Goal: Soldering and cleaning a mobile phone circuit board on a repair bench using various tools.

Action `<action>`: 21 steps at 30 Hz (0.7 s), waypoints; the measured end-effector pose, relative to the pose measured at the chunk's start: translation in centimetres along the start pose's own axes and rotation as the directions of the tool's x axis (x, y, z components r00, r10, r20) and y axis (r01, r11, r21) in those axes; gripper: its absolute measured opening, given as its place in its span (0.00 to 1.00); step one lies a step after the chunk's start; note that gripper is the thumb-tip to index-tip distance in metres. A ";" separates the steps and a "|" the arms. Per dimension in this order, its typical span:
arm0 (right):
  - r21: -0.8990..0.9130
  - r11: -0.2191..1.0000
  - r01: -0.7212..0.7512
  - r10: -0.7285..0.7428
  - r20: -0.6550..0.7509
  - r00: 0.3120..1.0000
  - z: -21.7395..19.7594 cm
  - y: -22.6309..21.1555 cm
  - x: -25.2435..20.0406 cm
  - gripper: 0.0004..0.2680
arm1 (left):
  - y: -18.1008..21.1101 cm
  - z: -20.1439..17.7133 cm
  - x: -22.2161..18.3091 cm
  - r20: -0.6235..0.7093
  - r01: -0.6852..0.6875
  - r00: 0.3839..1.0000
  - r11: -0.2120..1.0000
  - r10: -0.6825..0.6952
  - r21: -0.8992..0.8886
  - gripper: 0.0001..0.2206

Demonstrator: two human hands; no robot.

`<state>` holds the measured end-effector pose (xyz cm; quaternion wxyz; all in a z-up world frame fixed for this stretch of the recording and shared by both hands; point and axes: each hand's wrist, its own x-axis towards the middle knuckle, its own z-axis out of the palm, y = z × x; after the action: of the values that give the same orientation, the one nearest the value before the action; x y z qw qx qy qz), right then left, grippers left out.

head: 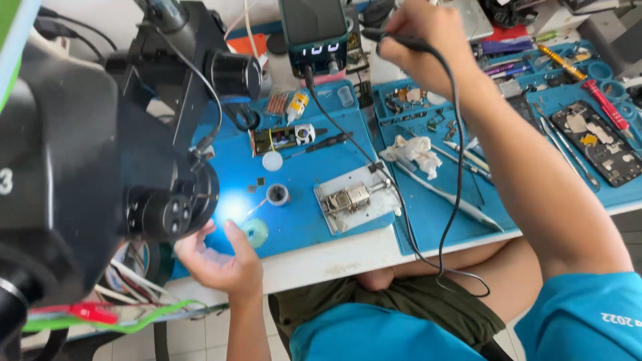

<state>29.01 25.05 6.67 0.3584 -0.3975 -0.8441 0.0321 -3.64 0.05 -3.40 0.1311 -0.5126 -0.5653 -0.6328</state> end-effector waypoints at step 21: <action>-0.386 0.854 0.350 -0.226 0.330 0.917 8.8 8.1 6.6 0.05 | -1.8 0.0 -1.2 0.160 0.079 0.980 0.972 -0.116 0.220 0.22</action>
<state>25.90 37.23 1.24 0.1412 -0.3273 -0.9208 -0.1582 -4.49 0.09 -5.46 0.1046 -0.5197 -0.6634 -0.5281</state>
